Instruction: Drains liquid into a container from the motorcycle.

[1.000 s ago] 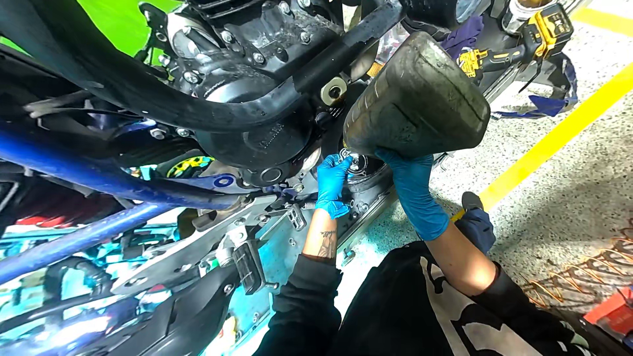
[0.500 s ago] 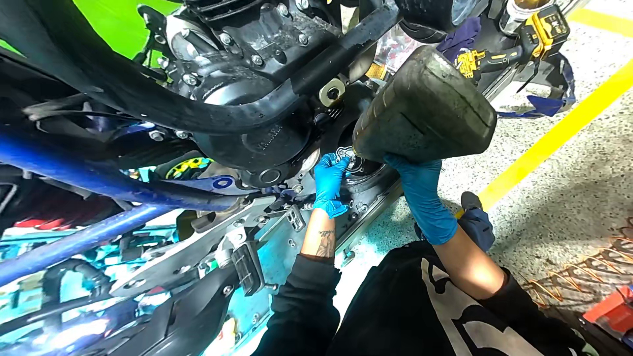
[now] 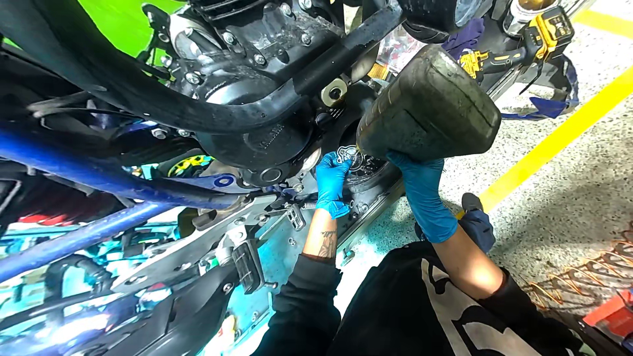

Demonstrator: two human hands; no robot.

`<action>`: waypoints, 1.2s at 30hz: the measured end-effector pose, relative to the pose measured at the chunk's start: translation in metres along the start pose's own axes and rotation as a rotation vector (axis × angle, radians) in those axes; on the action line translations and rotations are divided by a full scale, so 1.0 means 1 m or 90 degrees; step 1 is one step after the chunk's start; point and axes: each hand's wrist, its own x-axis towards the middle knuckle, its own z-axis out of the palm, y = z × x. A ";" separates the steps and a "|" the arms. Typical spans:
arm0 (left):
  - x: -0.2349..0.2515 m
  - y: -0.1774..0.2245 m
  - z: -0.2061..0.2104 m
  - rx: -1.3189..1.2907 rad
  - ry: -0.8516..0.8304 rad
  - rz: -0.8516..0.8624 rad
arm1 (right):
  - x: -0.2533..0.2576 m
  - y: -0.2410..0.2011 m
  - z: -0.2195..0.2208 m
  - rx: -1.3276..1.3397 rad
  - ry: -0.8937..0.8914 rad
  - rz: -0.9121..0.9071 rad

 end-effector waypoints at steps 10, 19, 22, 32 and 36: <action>-0.011 0.007 0.005 0.169 0.109 0.242 | -0.010 -0.022 0.013 -0.120 0.002 -0.083; -0.007 0.012 0.005 0.121 0.098 0.163 | -0.002 -0.016 0.008 0.000 0.014 -0.093; -0.006 0.008 0.003 0.097 0.072 0.102 | -0.001 -0.003 -0.003 -0.022 0.014 -0.095; -0.009 0.005 0.001 0.115 0.063 0.110 | -0.013 -0.002 -0.006 -0.120 -0.019 -0.066; -0.008 0.001 0.000 0.105 0.065 0.118 | -0.018 -0.002 -0.006 -0.142 -0.002 -0.050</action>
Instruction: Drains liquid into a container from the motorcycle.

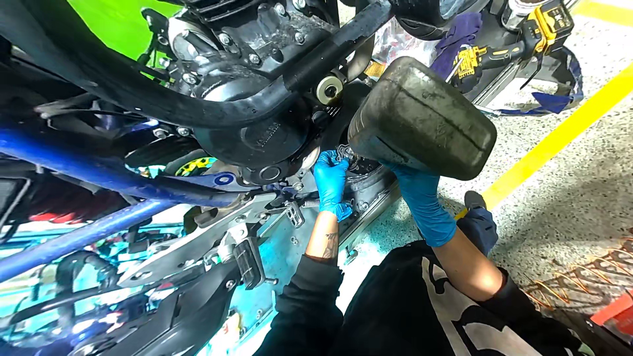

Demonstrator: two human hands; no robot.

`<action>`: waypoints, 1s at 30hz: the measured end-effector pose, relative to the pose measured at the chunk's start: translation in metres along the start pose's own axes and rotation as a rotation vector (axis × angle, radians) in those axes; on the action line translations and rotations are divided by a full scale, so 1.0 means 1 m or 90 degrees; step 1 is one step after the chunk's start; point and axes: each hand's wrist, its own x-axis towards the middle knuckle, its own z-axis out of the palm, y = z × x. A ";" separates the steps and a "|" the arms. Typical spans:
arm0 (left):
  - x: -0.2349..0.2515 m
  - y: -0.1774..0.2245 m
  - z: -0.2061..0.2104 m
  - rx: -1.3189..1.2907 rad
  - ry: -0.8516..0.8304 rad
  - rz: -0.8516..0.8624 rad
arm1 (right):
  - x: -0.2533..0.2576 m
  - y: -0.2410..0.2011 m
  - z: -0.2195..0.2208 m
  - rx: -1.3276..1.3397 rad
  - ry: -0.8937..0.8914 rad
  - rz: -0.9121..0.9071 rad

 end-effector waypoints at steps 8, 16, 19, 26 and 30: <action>-0.005 0.010 0.000 0.067 0.021 0.040 | -0.004 -0.006 -0.005 -0.226 -0.019 -0.016; 0.000 0.012 0.003 0.019 0.024 0.081 | 0.004 -0.007 -0.004 -0.010 -0.017 -0.020; 0.002 0.013 0.004 -0.019 0.030 0.083 | 0.010 -0.010 0.001 0.164 -0.012 0.003; 0.001 0.017 0.001 -0.030 0.048 0.099 | 0.019 -0.036 0.013 0.139 0.022 -0.024; 0.002 0.016 -0.001 -0.018 0.047 0.087 | 0.017 -0.008 0.008 0.150 0.007 -0.045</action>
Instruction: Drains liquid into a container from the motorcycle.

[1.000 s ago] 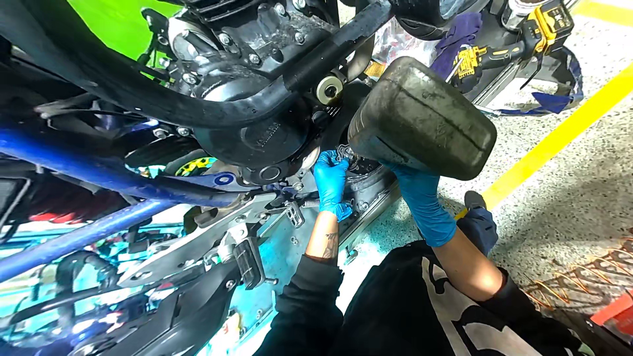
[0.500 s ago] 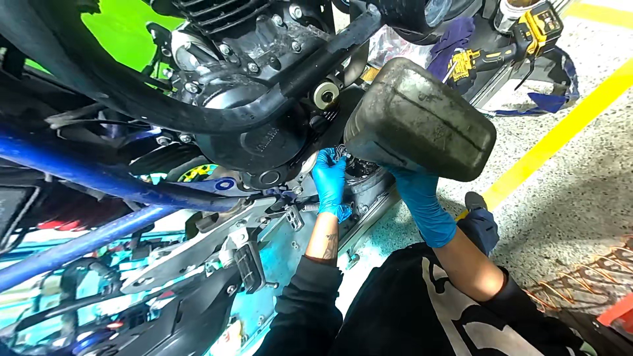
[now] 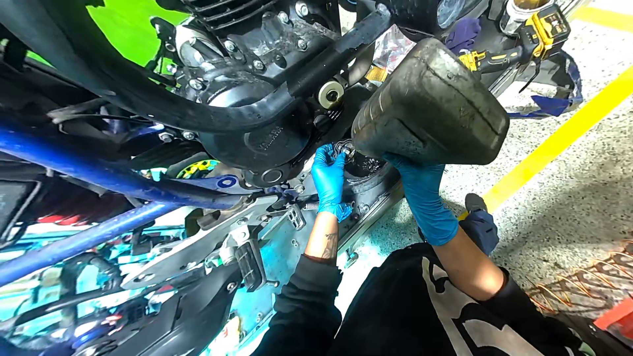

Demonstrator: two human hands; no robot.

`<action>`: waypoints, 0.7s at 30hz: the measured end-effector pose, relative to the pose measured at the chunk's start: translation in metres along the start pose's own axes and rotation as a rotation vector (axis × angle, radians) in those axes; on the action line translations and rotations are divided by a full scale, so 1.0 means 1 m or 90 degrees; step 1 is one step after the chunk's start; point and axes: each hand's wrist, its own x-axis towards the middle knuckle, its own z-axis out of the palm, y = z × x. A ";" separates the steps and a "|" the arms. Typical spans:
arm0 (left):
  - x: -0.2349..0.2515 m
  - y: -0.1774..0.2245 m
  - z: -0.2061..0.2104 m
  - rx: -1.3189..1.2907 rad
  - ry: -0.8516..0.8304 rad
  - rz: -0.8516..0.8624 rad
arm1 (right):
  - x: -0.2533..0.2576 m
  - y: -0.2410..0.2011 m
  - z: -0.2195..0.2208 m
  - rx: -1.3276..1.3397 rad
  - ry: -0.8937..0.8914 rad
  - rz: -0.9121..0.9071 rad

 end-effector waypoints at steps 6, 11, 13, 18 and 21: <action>0.002 -0.002 -0.002 0.001 -0.001 -0.010 | 0.000 -0.018 0.017 0.012 0.007 0.051; 0.002 -0.003 -0.004 -0.049 -0.017 -0.052 | 0.000 0.004 0.002 0.010 0.002 0.024; 0.002 -0.001 -0.002 -0.121 -0.036 -0.136 | 0.002 -0.001 0.002 0.008 0.000 0.026; 0.001 0.000 0.005 -0.507 -0.090 -0.474 | 0.001 -0.001 -0.007 0.006 -0.015 0.045; -0.005 -0.001 0.008 -0.622 -0.138 -0.498 | 0.004 -0.011 -0.005 0.019 -0.004 0.056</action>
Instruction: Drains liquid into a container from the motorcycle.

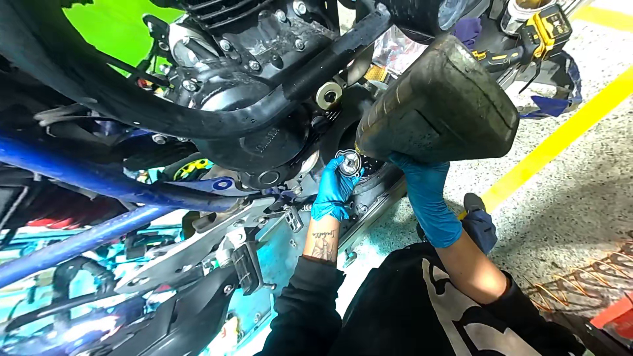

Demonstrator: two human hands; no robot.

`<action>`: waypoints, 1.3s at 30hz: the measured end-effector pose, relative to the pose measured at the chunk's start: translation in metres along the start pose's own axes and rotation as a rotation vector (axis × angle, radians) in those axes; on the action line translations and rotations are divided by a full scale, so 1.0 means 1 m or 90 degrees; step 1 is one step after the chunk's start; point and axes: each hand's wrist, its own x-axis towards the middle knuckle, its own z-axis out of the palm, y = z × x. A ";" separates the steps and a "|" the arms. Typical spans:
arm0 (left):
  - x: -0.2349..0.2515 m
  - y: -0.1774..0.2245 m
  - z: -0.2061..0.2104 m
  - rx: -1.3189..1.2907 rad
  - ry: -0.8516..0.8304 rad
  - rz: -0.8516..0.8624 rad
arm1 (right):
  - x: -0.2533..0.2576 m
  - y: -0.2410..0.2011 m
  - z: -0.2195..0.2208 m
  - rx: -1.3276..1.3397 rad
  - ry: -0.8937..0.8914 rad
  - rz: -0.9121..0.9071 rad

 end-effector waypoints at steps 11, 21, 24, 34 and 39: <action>0.002 -0.009 0.006 0.096 -0.046 0.048 | 0.006 -0.011 0.003 0.024 0.021 0.008; -0.003 -0.008 0.007 0.059 -0.037 0.016 | 0.000 -0.014 0.009 0.022 0.017 0.023; -0.007 -0.009 0.014 0.103 -0.017 0.068 | -0.001 -0.014 0.010 0.016 0.005 0.015; 0.003 -0.011 0.010 0.167 0.006 0.094 | 0.005 0.009 -0.010 -0.048 0.014 0.004; 0.004 -0.008 0.008 0.162 0.022 0.091 | 0.009 0.010 -0.010 -0.055 0.027 -0.001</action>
